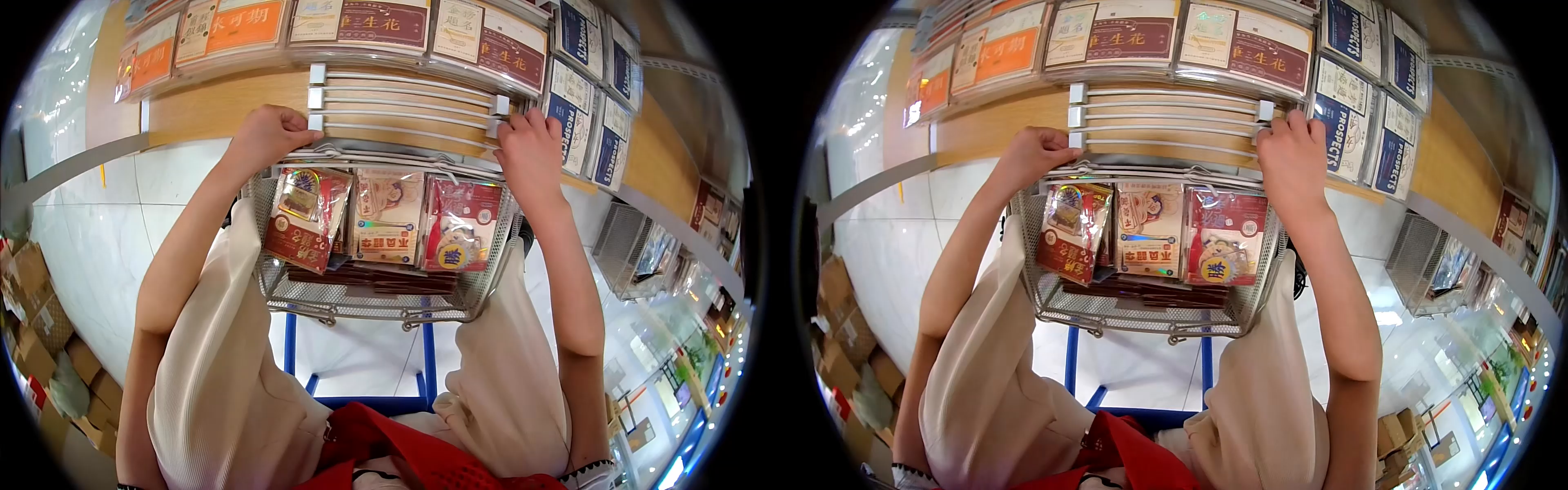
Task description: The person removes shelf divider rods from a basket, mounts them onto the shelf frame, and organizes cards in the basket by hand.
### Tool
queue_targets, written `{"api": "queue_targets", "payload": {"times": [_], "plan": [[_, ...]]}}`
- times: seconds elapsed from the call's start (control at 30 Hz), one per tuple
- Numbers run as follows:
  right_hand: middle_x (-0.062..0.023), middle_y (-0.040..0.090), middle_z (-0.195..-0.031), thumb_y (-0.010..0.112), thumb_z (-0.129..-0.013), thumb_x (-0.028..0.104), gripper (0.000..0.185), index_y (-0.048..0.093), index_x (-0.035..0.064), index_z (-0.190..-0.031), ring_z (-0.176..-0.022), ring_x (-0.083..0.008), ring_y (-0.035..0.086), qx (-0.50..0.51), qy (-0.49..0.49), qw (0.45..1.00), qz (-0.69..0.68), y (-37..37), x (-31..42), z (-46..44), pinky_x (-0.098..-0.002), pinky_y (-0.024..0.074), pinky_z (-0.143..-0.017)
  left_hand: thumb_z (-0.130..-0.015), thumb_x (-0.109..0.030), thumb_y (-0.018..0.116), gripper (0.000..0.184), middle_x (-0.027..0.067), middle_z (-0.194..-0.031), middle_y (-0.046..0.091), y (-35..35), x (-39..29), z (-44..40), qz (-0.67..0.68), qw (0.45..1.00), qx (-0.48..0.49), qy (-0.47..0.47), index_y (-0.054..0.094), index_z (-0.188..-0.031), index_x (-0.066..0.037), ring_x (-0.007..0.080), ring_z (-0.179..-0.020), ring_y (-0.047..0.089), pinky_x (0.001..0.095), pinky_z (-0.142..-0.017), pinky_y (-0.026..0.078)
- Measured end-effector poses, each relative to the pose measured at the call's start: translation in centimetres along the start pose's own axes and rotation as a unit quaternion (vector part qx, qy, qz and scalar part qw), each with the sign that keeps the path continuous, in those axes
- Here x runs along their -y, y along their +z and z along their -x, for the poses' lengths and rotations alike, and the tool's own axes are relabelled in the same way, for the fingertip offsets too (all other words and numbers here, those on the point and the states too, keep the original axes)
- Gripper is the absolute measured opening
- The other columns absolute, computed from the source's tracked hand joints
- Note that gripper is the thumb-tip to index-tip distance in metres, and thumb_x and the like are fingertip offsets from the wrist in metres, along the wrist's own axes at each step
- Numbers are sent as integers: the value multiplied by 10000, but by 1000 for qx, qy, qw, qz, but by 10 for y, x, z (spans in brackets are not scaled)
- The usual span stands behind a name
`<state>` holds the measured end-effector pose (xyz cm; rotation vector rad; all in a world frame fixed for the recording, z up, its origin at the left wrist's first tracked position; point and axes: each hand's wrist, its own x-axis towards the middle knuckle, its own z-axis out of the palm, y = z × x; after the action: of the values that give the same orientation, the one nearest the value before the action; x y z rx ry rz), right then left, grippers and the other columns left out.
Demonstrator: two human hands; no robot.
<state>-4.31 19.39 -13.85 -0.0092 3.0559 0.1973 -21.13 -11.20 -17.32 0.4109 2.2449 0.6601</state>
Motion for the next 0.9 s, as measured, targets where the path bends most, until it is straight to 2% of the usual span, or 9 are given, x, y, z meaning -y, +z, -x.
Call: {"api": "queue_targets", "payload": {"times": [0.3,0.37,0.5,0.6,0.7,0.77,0.9], "plan": [[-40,599,-823,619,-662,55,93,637,70,-752,-890,-211,510,-30,26,999,21,9,-2,-4,-358,365,-807,-757,-288,747,310,104,-760,691,-1,-6,2,-5,1000,6,-9,686,-843,4,145,-685,649,269,-655,501],[-38,597,-822,624,-658,59,91,636,73,-747,-882,-212,511,-31,24,999,23,10,-2,-4,-359,365,-807,-741,-339,750,350,109,-775,691,-1,-4,1,-9,1000,6,-9,701,-854,-11,177,-698,659,284,-662,511],[-43,591,-839,653,-656,90,120,639,79,-774,-889,-218,507,-34,25,999,-2,7,-1,-3,-369,367,-821,-741,-331,752,342,109,-771,691,-1,-2,0,0,1000,6,-6,701,-850,-11,173,-693,659,281,-660,510],[-49,574,-911,699,-643,129,230,627,80,-856,-915,-224,503,-31,15,998,-45,0,4,-5,-368,372,-835,-739,-325,754,338,110,-764,690,-1,-2,0,1,1000,6,-5,701,-845,-9,171,-688,659,281,-659,511],[-53,546,-1018,729,-638,152,368,586,82,-970,-972,-224,501,-46,-38,992,-109,4,10,-14,-363,380,-846,-747,-297,752,315,100,-743,687,-1,-6,1,-4,1000,2,-4,691,-833,0,148,-665,645,274,-640,501],[-57,532,-1061,737,-637,155,422,560,84,-1014,-1005,-222,501,-59,-70,989,-119,9,17,-22,-352,389,-851,-766,-256,742,281,80,-710,681,0,-6,2,-2,1000,-3,4,673,-817,11,109,-624,617,263,-605,480],[-67,523,-1111,741,-647,162,477,532,87,-1069,-1050,-223,497,-61,-120,984,-120,18,28,-41,-340,398,-878,-771,-253,737,273,79,-688,672,1,-6,2,-12,1000,-14,12,667,-806,10,112,-597,601,267,-589,473]]}}
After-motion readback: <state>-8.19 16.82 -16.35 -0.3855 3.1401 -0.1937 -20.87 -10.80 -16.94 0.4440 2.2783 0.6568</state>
